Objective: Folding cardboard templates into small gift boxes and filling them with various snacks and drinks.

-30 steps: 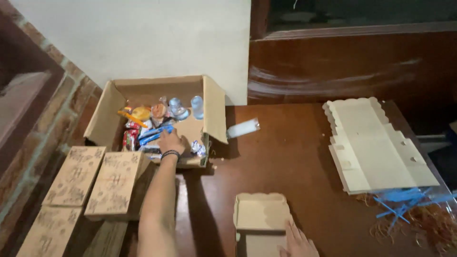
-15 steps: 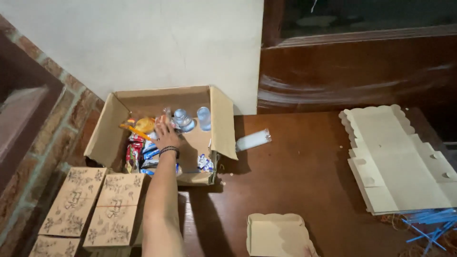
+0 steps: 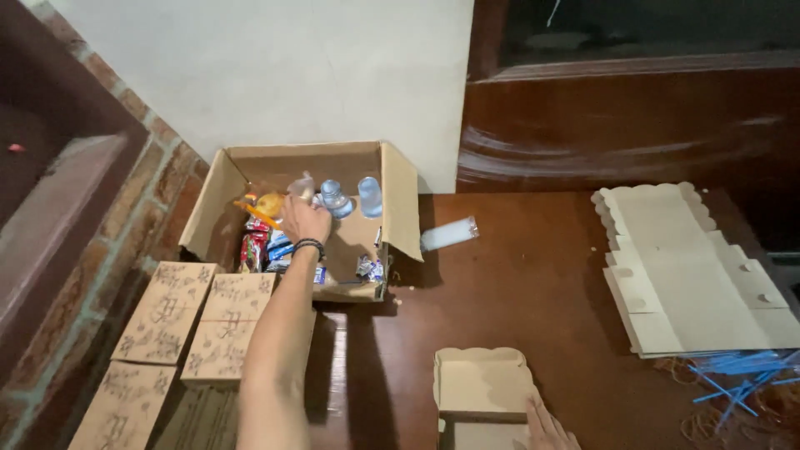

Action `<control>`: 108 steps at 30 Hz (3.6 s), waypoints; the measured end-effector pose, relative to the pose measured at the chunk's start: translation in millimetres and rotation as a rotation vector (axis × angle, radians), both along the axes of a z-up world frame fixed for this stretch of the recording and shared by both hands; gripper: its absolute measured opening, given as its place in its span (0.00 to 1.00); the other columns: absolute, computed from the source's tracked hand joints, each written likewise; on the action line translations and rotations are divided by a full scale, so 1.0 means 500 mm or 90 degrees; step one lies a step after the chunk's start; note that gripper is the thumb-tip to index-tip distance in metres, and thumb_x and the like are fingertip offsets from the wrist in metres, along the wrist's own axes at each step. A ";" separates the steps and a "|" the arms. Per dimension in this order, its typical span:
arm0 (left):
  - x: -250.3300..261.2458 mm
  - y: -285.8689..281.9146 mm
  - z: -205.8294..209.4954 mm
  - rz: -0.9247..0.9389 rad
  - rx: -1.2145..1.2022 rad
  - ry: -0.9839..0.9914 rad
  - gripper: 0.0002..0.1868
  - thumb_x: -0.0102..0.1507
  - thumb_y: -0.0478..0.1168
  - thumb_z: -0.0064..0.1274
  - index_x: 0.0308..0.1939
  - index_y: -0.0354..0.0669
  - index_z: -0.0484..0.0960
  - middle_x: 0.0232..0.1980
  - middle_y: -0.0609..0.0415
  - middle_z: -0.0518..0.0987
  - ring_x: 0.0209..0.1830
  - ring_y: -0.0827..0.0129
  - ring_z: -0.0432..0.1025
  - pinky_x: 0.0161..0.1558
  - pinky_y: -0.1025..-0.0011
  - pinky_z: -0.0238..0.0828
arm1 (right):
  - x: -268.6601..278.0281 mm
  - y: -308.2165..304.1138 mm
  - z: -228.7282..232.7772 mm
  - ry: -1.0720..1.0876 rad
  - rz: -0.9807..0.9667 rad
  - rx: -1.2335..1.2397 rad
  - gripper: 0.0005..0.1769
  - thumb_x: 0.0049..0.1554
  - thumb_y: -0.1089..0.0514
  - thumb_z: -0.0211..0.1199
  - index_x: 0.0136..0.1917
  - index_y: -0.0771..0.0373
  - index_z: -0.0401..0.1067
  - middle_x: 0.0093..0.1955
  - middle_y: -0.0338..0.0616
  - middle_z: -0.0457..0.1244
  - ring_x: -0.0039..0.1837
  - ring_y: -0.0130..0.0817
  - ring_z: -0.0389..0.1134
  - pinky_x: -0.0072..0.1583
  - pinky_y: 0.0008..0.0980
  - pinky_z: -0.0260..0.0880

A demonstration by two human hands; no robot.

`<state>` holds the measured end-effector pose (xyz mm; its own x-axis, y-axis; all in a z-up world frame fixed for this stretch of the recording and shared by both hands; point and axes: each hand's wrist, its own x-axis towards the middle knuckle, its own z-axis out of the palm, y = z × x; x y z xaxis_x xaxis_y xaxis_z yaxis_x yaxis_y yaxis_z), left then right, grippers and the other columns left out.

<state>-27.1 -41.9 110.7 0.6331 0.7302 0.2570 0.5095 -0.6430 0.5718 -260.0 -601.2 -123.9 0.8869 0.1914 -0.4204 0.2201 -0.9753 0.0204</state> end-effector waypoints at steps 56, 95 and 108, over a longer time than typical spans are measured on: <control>-0.561 -0.701 -0.348 -0.614 0.196 0.347 0.17 0.54 0.32 0.62 0.47 0.40 0.79 0.42 0.43 0.71 0.30 0.48 0.73 0.31 0.53 0.75 | -0.054 0.071 0.268 -0.096 0.085 0.299 0.41 0.60 0.50 0.59 0.80 0.59 0.46 0.84 0.48 0.46 0.66 0.55 0.64 0.59 0.53 0.71; -0.847 -0.577 -0.152 -0.512 -0.015 -0.086 0.24 0.67 0.37 0.47 0.69 0.45 0.73 0.66 0.43 0.71 0.65 0.49 0.67 0.63 0.56 0.65 | -0.142 0.048 0.373 -0.005 -0.058 0.517 0.42 0.63 0.33 0.40 0.84 0.49 0.41 0.87 0.37 0.41 0.85 0.37 0.42 0.79 0.43 0.47; -0.749 -0.601 -0.069 -0.660 0.129 -0.197 0.16 0.66 0.28 0.43 0.57 0.34 0.78 0.59 0.41 0.78 0.55 0.49 0.73 0.56 0.57 0.69 | -0.164 0.070 0.234 -0.417 0.063 0.573 0.32 0.53 0.64 0.61 0.71 0.59 0.67 0.76 0.49 0.57 0.75 0.50 0.57 0.75 0.50 0.56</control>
